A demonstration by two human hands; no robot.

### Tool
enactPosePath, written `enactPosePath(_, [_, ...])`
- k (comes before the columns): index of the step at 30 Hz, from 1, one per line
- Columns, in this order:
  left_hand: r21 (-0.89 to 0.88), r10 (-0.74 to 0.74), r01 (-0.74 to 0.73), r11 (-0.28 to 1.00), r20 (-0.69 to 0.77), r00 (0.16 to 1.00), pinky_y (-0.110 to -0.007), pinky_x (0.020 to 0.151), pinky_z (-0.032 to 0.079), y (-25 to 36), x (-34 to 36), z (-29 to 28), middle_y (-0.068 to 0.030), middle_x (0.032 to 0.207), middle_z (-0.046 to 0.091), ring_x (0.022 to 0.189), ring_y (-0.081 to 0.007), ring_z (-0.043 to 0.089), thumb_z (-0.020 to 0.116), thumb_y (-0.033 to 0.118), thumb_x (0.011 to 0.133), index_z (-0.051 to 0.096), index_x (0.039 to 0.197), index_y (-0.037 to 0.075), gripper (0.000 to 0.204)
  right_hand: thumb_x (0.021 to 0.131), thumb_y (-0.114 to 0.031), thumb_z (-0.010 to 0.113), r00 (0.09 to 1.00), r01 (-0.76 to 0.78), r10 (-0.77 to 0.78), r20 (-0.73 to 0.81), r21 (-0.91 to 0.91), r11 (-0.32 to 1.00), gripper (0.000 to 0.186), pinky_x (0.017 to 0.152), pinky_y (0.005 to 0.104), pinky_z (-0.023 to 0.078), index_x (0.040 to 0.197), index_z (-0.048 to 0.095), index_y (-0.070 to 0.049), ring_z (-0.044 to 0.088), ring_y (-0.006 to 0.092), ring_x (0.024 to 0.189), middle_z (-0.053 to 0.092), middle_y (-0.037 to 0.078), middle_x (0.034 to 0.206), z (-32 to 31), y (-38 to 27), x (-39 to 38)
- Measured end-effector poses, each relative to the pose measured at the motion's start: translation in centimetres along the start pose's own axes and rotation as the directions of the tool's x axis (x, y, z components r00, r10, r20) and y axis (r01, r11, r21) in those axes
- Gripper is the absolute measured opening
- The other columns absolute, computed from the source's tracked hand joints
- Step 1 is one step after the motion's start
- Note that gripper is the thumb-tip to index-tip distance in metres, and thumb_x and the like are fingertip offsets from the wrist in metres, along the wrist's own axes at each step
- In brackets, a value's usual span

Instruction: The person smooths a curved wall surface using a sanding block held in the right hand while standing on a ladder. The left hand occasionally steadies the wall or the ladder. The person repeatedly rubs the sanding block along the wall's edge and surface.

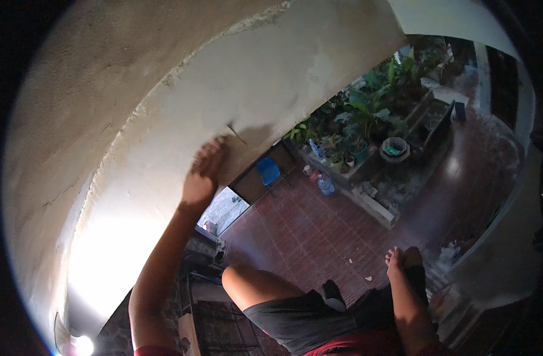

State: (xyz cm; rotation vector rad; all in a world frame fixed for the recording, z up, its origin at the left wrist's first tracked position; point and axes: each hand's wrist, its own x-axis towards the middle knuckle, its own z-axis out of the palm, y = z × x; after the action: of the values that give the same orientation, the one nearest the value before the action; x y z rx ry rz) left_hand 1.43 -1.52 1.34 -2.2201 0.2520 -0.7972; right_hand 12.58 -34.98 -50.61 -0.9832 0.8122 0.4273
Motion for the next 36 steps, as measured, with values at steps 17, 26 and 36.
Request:
enactPosePath(17, [-0.111,-0.101,0.099,0.989,-0.012,0.995,-0.042,0.107,0.021,1.7,0.9,-0.3,-0.0134,0.138,0.032,0.127,-0.0292,0.031,0.047,-0.002,0.071,0.038,0.128,0.001,0.058,0.091,-0.028,0.039,0.997,0.05,-0.054,-0.046,-0.079,0.996,0.033,0.062,0.029,0.042,0.119,0.048,-0.013,0.051,0.0153,0.063,0.059,0.005,0.104,0.0,0.9,2.1])
enactPosePath(26, [-0.004,0.022,-0.022,1.0,-0.008,1.0,-0.04,0.106,0.024,0.6,1.4,-0.2,-0.0116,0.138,0.032,0.127,-0.0241,0.032,0.045,0.0,0.076,0.04,0.127,0.003,0.051,0.091,-0.023,0.039,0.974,0.21,-0.225,-0.014,-0.305,0.929,0.034,0.057,0.028,0.047,0.119,0.052,-0.009,0.059,0.0195,0.07,0.062,0.01,0.101,0.0,1.0,1.2])
enactPosePath(36, [0.1,0.224,-0.231,0.968,0.078,0.971,-0.037,0.107,0.024,-1.5,2.0,-1.4,-0.0112,0.138,0.034,0.127,-0.0242,0.033,0.045,-0.001,0.075,0.04,0.128,0.004,0.054,0.093,-0.026,0.031,0.993,0.09,-0.065,0.102,-0.259,0.962,0.039,0.067,0.0308,0.047,0.127,0.044,-0.011,0.059,0.0221,0.083,0.057,0.012,0.112,-0.5,0.5,2.4])
